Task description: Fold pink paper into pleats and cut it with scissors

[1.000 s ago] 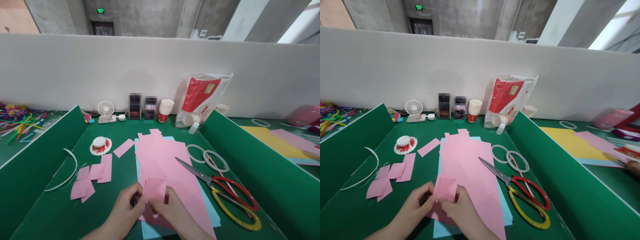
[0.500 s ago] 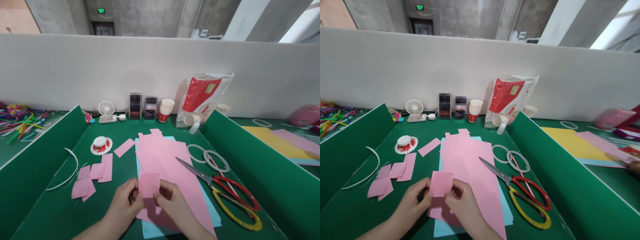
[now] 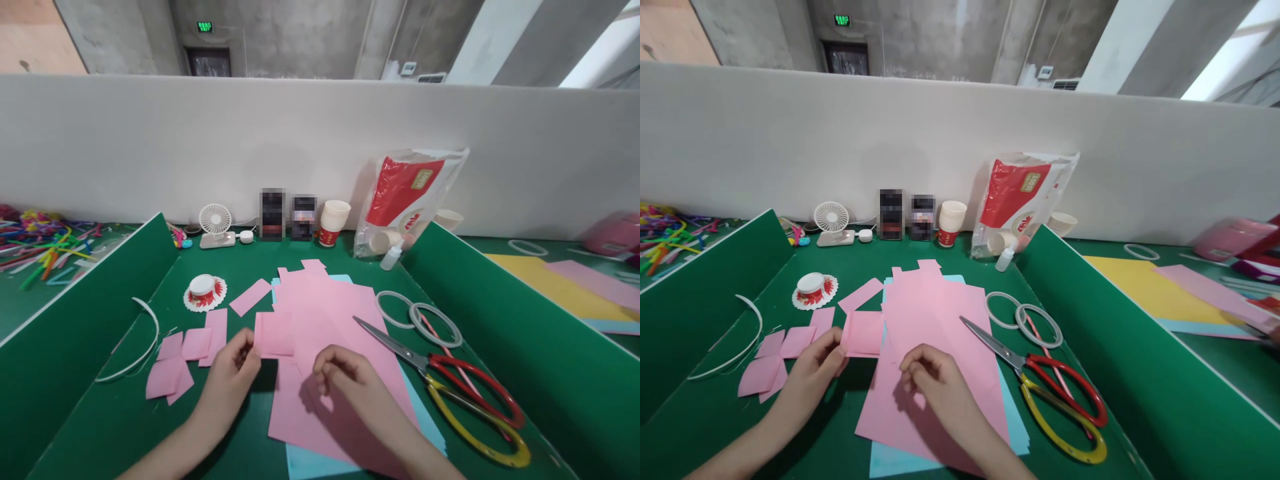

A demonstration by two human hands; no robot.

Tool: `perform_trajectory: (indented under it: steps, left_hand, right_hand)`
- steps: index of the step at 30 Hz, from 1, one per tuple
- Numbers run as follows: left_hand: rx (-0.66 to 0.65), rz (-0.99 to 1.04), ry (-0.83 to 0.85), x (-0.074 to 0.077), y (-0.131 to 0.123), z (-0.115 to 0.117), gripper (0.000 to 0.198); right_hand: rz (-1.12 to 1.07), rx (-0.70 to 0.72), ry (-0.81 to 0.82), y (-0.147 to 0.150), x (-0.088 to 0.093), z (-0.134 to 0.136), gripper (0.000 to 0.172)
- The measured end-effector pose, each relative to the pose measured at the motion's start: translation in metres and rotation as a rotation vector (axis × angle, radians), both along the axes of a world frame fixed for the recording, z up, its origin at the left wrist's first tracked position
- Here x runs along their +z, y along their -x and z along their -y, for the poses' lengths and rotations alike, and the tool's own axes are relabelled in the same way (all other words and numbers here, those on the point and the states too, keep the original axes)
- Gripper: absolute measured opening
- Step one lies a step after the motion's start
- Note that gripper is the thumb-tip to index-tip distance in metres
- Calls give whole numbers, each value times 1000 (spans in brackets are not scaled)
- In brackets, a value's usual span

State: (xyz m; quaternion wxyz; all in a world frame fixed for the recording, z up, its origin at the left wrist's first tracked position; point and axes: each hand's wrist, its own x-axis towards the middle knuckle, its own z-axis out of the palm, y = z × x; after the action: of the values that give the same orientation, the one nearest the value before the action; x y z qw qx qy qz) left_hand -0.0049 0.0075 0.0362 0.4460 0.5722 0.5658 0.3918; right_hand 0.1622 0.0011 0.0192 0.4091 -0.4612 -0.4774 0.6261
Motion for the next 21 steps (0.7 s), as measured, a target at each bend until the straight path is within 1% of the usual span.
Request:
perform_trajectory:
  steps: [2, 4, 5, 6, 7, 8, 9, 10, 12, 14, 17, 19, 21]
  left_hand:
    - [-121, -54, 9, 3, 1, -1, 15]
    - [-295, -130, 35, 5, 0, 1, 15]
    - [-380, -171, 46, 5, -2, 3, 16]
    - [-453, -209, 50, 5, -3, 5, 17]
    - [-513, -241, 48, 5, -3, 7, 18]
    - [-555, -265, 44, 5, -4, 9, 18]
    - [-582, -280, 40, 5, -4, 10, 17]
    - [-593, -284, 36, 4, -4, 11, 16]
    - [-554, -270, 25, 3, -5, 10, 15]
    - [-450, -225, 17, 1, -5, 9, 15]
    - [-287, -126, 27, -2, -6, 8, 16]
    - [-239, -67, 48, -3, -6, 8, 18]
    - [-233, -22, 68, -3, -7, 10, 18]
  right_hand:
    - [2, -63, -18, -5, 3, -4, 8]
    - [-3, -88, -48, -8, 5, -6, 14]
    - [6, -55, -60, -10, 7, -5, 17]
    - [32, 10, -64, -10, 8, -5, 17]
    - [74, 95, -63, -10, 10, -3, 14]
    - [127, 176, -60, -9, 10, -2, 9]
    - [176, 237, -58, -8, 11, 0, 10]
    - [212, 267, -60, -7, 11, 2, 15]
    - [223, 244, -64, -4, 12, 4, 20]
    - [200, 200, -53, -1, 11, 6, 19]
    - [197, 193, 6, 2, 11, 7, 16]
    - [185, 197, 36, 3, 11, 8, 17]
    - [138, 176, 39, 4, 10, 9, 18]
